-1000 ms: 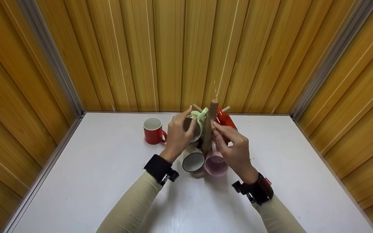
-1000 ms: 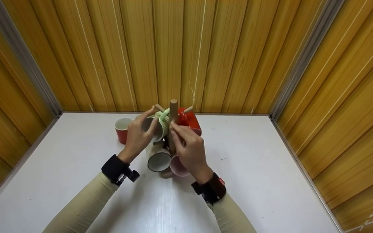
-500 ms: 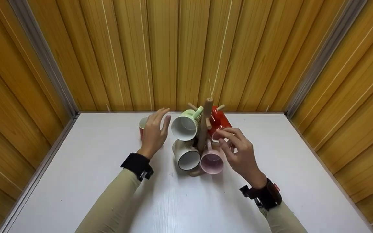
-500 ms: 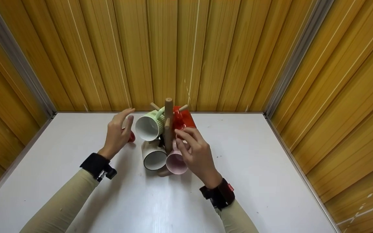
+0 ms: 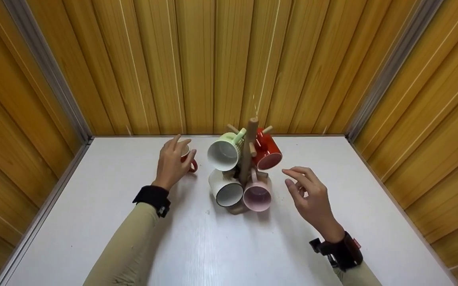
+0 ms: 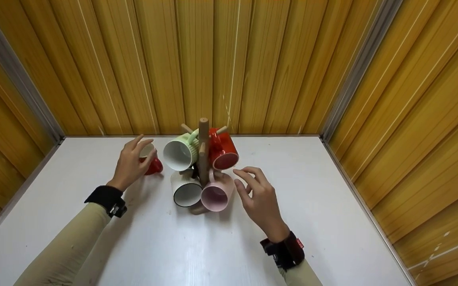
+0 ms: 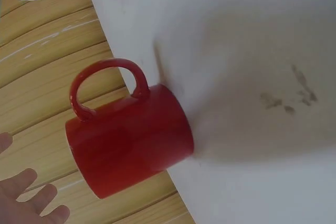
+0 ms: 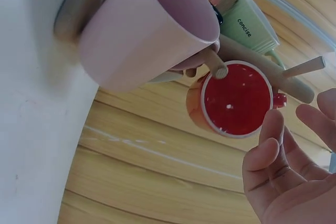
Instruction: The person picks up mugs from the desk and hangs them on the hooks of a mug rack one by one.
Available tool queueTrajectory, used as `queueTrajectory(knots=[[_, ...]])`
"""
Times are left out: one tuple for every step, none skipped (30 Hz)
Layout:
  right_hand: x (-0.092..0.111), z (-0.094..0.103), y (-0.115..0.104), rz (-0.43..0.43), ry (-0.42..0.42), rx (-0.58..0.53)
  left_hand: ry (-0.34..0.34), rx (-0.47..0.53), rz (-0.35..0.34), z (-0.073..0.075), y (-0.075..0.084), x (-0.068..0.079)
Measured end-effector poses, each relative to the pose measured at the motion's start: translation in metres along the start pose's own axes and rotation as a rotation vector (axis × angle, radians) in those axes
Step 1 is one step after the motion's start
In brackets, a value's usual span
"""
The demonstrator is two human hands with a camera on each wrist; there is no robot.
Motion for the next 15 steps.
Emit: queueTrajectory(knots=[[0.003, 0.002, 0.001, -0.002, -0.001, 0.006, -0.01, -0.01, 0.003, -0.001, -0.003, 0.0], [0.006, 0.004, 0.002, -0.005, -0.004, 0.012, -0.02, -0.018, 0.008, -0.002, -0.006, 0.001], [0.009, 0.006, 0.004, -0.007, -0.008, 0.021, -0.029, -0.024, 0.012, -0.002, -0.009, 0.001], [0.012, 0.008, 0.005, -0.009, -0.011, 0.028, -0.041, -0.03, 0.018, -0.003, -0.012, 0.002], [0.015, 0.011, 0.006, -0.011, -0.012, 0.037, -0.056, -0.035, 0.025, -0.004, -0.015, 0.002], [0.019, 0.014, 0.007, -0.014, -0.012, 0.045, -0.072, -0.041, 0.033, -0.005, -0.018, 0.003], [0.022, 0.016, 0.008, -0.017, -0.012, 0.051, -0.088, -0.046, 0.042, -0.006, -0.02, 0.004], [0.025, 0.019, 0.009, -0.02, -0.01, 0.057, -0.106, -0.056, 0.048, -0.007, -0.023, 0.004], [0.027, 0.022, 0.01, -0.023, -0.009, 0.061, -0.124, -0.064, 0.052, -0.008, -0.025, 0.004], [0.03, 0.025, 0.011, -0.026, -0.007, 0.064, -0.144, -0.072, 0.056, -0.009, -0.027, 0.005], [0.032, 0.027, 0.012, -0.029, -0.006, 0.067, -0.161, -0.083, 0.058, -0.01, -0.028, 0.005], [0.035, 0.03, 0.012, -0.033, -0.006, 0.066, -0.176, -0.093, 0.058, -0.01, -0.029, 0.005], [0.037, 0.032, 0.013, -0.037, -0.008, 0.068, -0.191, -0.102, 0.059, -0.012, -0.031, 0.004], [0.039, 0.034, 0.014, -0.046, -0.013, 0.069, -0.204, -0.113, 0.06, -0.013, -0.032, 0.004], [0.041, 0.036, 0.014, -0.057, -0.02, 0.071, -0.218, -0.12, 0.065, -0.014, -0.033, 0.005]])
Point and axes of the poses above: each hand's wrist, its own x-axis away from the middle knuckle, its own z-axis out of the back of the hand, y = z × x, the point moved 5 cm from there along -x, towards the middle knuckle, and after that the axes turned 5 degrees about x, right-handed, at the moved point
